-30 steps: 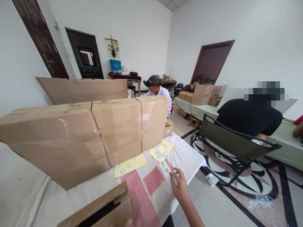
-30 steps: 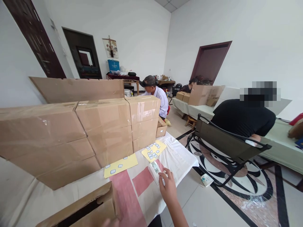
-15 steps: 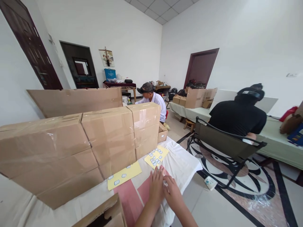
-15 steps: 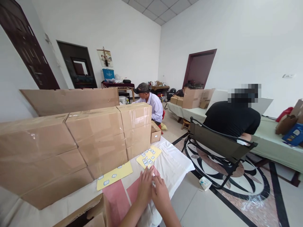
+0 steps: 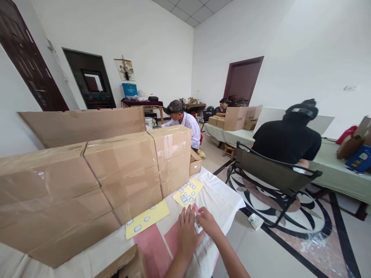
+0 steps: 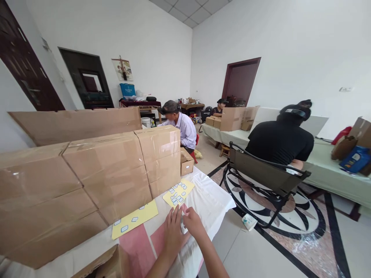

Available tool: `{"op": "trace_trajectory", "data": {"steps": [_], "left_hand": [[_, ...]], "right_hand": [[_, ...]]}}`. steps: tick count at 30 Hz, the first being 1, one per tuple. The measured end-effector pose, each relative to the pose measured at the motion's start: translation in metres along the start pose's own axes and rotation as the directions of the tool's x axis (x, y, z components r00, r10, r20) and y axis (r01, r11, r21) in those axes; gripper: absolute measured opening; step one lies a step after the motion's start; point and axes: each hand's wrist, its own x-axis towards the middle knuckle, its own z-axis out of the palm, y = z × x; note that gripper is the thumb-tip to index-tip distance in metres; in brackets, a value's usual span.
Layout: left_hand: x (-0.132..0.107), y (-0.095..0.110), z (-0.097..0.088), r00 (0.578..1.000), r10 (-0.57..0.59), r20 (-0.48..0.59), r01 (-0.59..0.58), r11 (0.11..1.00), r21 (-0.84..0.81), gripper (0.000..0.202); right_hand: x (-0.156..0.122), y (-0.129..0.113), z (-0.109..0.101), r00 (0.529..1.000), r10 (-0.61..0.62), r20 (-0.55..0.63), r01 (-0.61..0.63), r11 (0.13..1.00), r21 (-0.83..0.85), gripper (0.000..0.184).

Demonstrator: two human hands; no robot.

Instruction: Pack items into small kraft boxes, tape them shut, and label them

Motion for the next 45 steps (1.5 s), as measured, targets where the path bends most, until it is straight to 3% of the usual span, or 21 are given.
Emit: {"op": "trace_trajectory", "data": {"steps": [8, 14, 19, 29, 45], "left_hand": [[0.001, 0.002, 0.000, 0.998, -0.055, -0.025, 0.052, 0.994, -0.096, 0.085], [0.005, 0.010, -0.013, 0.991, -0.130, -0.031, 0.122, 0.977, -0.175, 0.082], [0.005, 0.010, -0.015, 0.993, -0.116, -0.012, 0.113, 0.984, -0.137, 0.082], [0.005, 0.010, -0.019, 0.996, -0.087, -0.006, 0.086, 0.986, -0.142, 0.083], [0.005, 0.007, -0.020, 0.999, -0.048, 0.007, 0.048, 0.994, -0.102, 0.078]], "right_hand": [[0.014, -0.003, 0.004, 0.991, 0.129, -0.038, -0.130, 0.991, -0.041, 0.019], [0.009, -0.014, 0.007, 0.993, 0.092, -0.078, -0.101, 0.987, -0.124, 0.016], [0.005, -0.016, 0.009, 0.990, 0.055, -0.129, -0.077, 0.982, -0.171, 0.021], [0.004, -0.017, 0.007, 0.993, 0.050, -0.108, -0.066, 0.987, -0.145, 0.021], [-0.003, 0.006, 0.001, 0.994, 0.051, -0.102, -0.051, 0.999, -0.002, 0.026]]}}
